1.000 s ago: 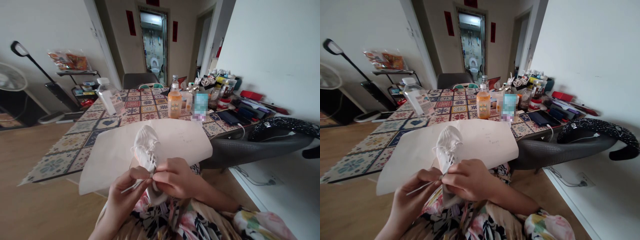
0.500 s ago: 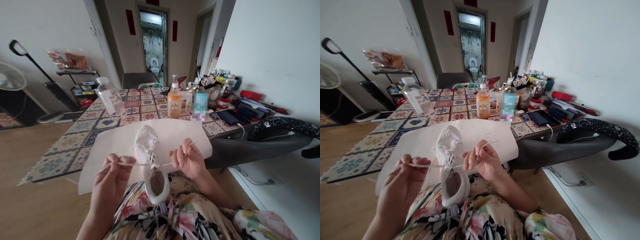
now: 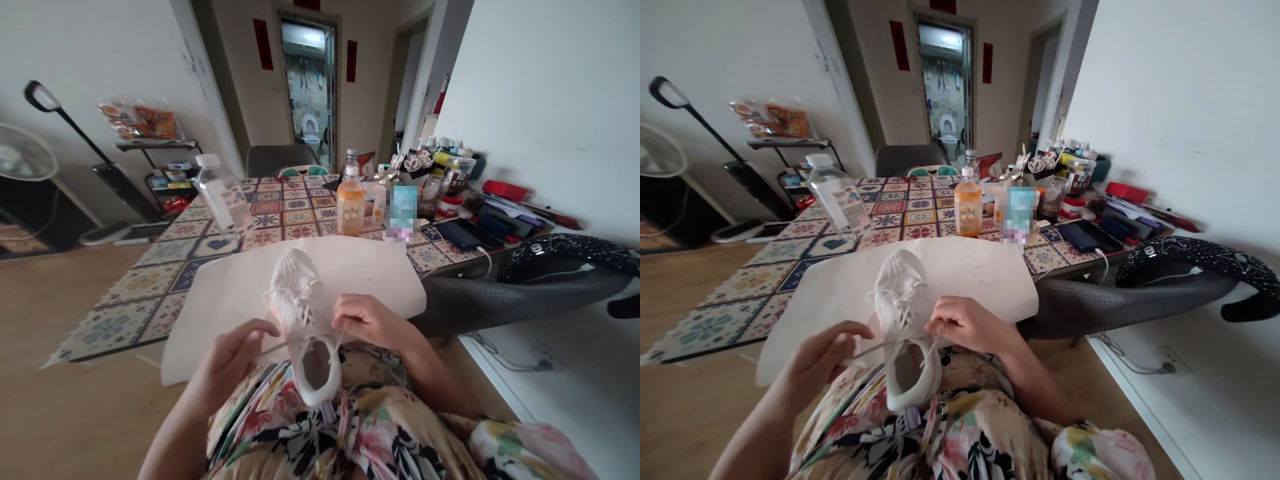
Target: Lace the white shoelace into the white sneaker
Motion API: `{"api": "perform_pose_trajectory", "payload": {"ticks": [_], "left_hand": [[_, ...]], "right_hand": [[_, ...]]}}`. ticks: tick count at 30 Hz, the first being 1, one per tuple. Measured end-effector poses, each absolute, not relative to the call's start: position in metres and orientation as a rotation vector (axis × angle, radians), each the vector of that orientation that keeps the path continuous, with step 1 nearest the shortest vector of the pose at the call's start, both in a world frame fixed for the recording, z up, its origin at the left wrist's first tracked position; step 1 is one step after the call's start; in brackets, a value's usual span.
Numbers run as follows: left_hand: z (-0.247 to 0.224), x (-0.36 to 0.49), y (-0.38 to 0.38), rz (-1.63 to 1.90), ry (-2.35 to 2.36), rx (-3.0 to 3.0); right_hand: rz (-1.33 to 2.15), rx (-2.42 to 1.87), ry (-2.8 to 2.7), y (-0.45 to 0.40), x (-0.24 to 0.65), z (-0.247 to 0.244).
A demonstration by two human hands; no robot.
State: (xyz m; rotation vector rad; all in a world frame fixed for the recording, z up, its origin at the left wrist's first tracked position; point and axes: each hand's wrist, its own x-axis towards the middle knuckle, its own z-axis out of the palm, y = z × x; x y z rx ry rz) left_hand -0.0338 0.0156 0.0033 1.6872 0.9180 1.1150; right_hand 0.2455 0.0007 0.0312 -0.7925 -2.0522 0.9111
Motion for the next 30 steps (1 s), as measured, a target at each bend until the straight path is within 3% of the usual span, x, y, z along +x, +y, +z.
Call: {"api": "perform_pose_trajectory", "payload": {"ticks": [4,10,15,23,30], "left_hand": [[0.008,-0.027,0.013,0.897,1.084,2.129],[0.003,-0.035,0.016,0.786,1.006,2.216],[0.009,-0.047,0.024,0.904,0.755,2.268],[0.009,-0.009,0.002,1.211,0.502,1.653],[0.001,0.011,-0.002,1.264,0.475,1.377]], "right_hand": [[0.722,-1.021,-2.156,-0.004,0.24,0.033],[0.731,-0.963,-2.25,-0.001,0.248,0.033],[1.004,-0.692,-2.186,0.008,0.262,0.032],[1.409,-0.262,-1.647,0.005,0.23,0.019],[1.492,-0.465,-1.337,0.002,0.207,0.005]]}}
